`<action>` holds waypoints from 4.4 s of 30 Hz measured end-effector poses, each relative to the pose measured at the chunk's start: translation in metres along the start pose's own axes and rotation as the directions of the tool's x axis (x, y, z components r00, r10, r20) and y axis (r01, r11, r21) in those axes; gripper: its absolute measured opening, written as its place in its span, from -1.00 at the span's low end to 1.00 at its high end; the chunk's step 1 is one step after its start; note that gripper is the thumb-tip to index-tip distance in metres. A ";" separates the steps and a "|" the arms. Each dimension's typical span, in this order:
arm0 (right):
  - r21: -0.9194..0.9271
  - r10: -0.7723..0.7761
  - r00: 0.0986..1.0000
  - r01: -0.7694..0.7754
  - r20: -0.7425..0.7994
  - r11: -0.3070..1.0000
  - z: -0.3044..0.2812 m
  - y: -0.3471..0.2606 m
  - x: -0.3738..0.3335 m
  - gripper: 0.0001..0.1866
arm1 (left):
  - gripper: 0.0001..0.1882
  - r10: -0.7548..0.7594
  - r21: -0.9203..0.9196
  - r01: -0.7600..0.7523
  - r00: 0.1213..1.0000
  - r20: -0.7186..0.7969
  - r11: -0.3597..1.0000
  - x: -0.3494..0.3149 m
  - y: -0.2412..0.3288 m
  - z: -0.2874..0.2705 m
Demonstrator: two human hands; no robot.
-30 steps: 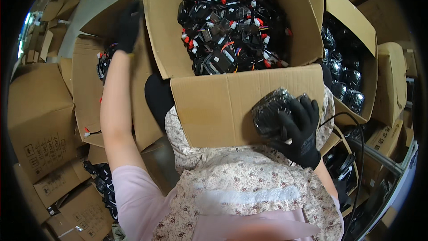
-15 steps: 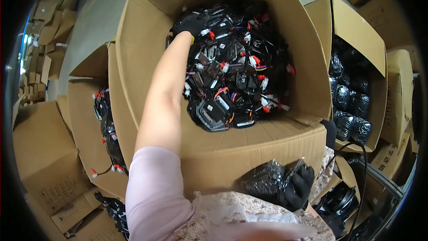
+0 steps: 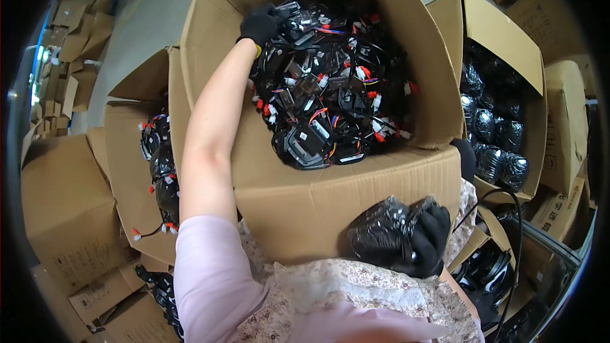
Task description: The person assembles black plastic electronic components by hand, taking them from cardboard boxes and fitting them together.
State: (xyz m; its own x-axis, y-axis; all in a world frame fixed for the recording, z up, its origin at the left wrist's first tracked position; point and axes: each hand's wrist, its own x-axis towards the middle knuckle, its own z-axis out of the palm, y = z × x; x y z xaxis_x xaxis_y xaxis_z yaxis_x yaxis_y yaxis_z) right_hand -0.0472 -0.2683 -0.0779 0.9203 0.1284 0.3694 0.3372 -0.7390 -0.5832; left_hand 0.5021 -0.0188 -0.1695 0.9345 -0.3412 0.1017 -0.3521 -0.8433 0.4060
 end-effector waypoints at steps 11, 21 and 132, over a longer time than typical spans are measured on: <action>0.015 0.185 0.982 -0.184 -0.030 0.983 -0.035 -0.031 0.007 -0.32 | -0.65 0.223 0.204 -0.178 0.949 -0.224 0.963 -0.153 0.058 -0.166; 0.269 0.111 0.994 -0.107 0.001 0.957 -0.034 -0.065 0.064 -0.34 | -0.55 0.262 -0.011 -0.289 0.882 -0.393 0.957 -0.265 0.143 -0.197; 0.805 0.346 0.881 0.062 -0.321 0.590 -0.003 -0.082 0.091 -0.72 | -0.51 0.010 -0.768 -0.491 0.845 -0.535 0.412 -0.405 0.252 -0.115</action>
State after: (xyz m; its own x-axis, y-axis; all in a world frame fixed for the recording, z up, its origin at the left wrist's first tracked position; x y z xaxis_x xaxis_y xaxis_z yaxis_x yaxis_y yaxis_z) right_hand 0.0082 -0.1977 0.0053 0.8643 -0.3551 0.3562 0.4152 0.1039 -0.9038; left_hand 0.0406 -0.0455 -0.0038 0.8142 -0.0749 0.5758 -0.5633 0.1388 0.8145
